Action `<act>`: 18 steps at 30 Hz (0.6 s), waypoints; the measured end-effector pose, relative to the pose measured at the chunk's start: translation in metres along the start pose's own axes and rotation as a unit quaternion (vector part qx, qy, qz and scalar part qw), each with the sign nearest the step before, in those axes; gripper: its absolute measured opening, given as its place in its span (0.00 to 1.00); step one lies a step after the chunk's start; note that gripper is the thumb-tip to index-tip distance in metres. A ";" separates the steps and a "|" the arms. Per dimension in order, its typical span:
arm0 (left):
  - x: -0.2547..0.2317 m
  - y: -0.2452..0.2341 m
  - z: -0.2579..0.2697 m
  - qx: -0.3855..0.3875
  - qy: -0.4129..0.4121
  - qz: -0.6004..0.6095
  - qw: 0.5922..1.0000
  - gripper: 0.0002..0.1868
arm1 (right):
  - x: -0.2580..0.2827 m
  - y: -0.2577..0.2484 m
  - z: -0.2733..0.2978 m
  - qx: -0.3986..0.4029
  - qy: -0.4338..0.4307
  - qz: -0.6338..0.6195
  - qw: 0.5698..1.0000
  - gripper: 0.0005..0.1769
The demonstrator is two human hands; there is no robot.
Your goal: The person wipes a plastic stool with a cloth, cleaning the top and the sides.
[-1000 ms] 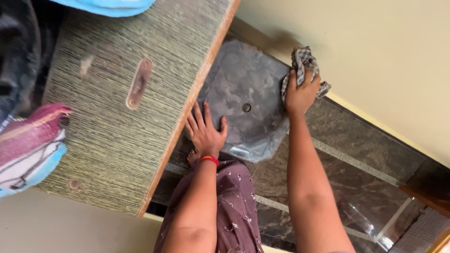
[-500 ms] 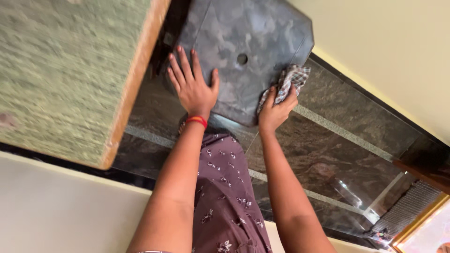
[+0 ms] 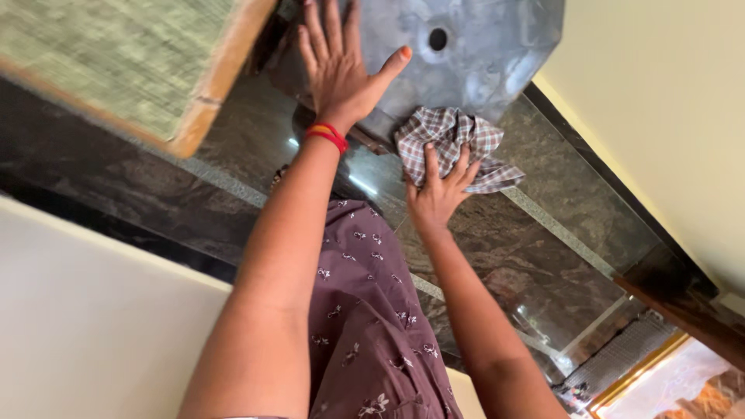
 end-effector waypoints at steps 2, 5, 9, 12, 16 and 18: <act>0.013 0.000 -0.010 -0.007 0.029 0.049 0.998 0.57 | 0.008 -0.008 -0.011 0.038 -0.043 0.004 0.998 0.47; 0.032 0.014 -0.029 0.028 0.077 0.178 0.981 0.54 | 0.028 0.001 -0.029 0.131 -0.086 0.028 0.987 0.48; 0.045 0.036 -0.040 0.158 0.048 0.263 0.951 0.51 | 0.076 0.022 -0.065 0.148 -0.162 0.086 0.972 0.47; 0.048 0.027 -0.045 0.157 0.050 0.272 0.948 0.50 | 0.118 0.033 -0.090 0.148 -0.170 0.007 0.974 0.44; 0.077 -0.007 -0.043 0.101 0.039 0.325 0.939 0.48 | 0.164 0.035 -0.122 0.132 -0.192 -0.032 0.972 0.33; 0.099 -0.024 -0.032 0.065 0.019 0.347 0.936 0.47 | 0.171 0.041 -0.132 0.193 -0.186 -0.076 0.961 0.31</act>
Point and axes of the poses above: each hand's wrist, its own z-axis away from the middle knuckle, its own y-axis out of the palm, x = y × z, the point moved 8 cm from there along -z, towards the middle knuckle, and after that the axes turned 2 degrees about -y, right-handed, at the moved point
